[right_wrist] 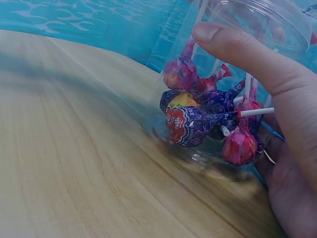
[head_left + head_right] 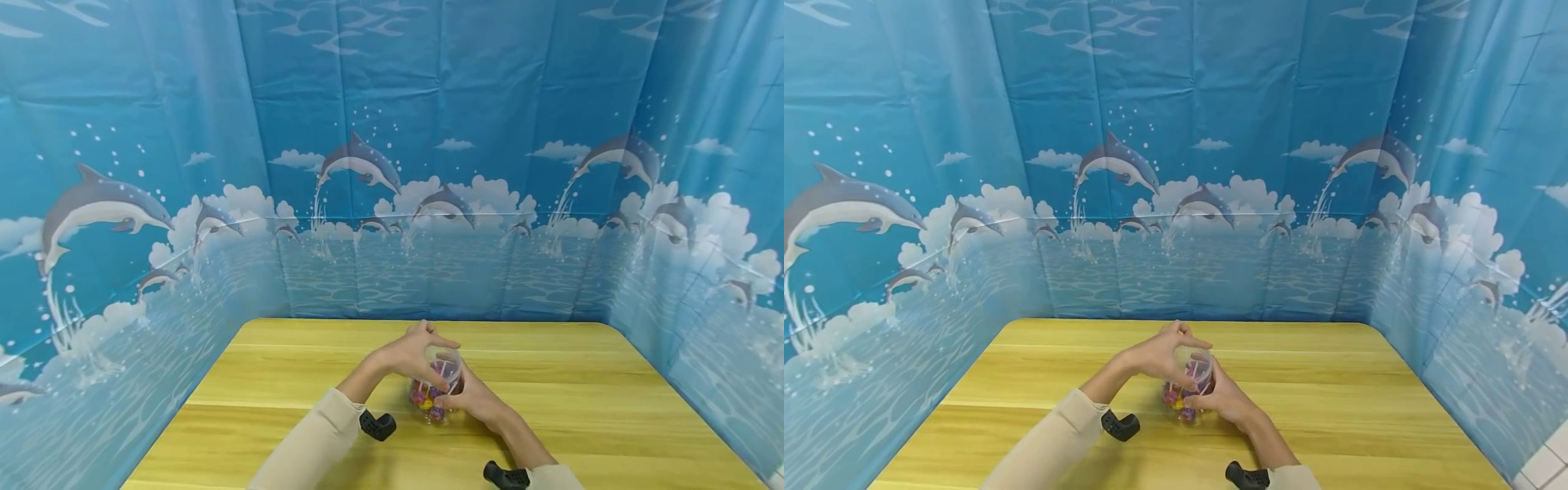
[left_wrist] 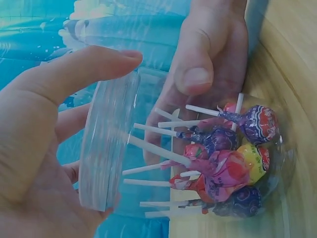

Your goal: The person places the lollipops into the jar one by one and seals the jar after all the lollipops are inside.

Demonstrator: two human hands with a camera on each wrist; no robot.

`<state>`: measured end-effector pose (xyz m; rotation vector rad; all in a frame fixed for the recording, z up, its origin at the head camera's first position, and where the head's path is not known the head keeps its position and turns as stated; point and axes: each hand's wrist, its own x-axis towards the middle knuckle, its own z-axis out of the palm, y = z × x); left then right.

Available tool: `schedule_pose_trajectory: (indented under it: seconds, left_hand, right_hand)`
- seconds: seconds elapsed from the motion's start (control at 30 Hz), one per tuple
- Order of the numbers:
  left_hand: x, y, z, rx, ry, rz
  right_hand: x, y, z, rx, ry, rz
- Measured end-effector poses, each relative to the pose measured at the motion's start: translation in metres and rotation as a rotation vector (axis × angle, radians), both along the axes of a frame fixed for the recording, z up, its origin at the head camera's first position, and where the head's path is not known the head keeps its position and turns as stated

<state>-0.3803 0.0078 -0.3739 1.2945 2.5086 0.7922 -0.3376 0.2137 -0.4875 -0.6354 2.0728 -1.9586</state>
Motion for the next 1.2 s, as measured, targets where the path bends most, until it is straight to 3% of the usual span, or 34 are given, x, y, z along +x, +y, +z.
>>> schedule_pose_trajectory:
  seconds: [0.1, 0.33, 0.8, 1.03, 1.2]
  left_hand:
    - [0.0, -0.001, -0.003, -0.005, 0.027, 0.0]
    - [0.001, -0.004, -0.007, 0.005, 0.007, 0.013]
    - [0.001, 0.0, -0.004, -0.054, 0.05, -0.039]
    - [0.011, 0.001, -0.01, 0.032, 0.053, 0.04]
    - [0.022, 0.005, -0.016, 0.105, 0.106, 0.141]
  right_hand:
    - [0.0, 0.0, -0.001, 0.004, 0.001, 0.008]
    - [-0.002, -0.001, -0.004, 0.003, 0.002, 0.054]
    - [-0.002, 0.0, -0.006, 0.034, 0.017, 0.092]
    - [-0.004, -0.001, -0.004, 0.068, 0.033, 0.073]
    - [-0.004, -0.002, -0.002, 0.114, 0.046, 0.035]
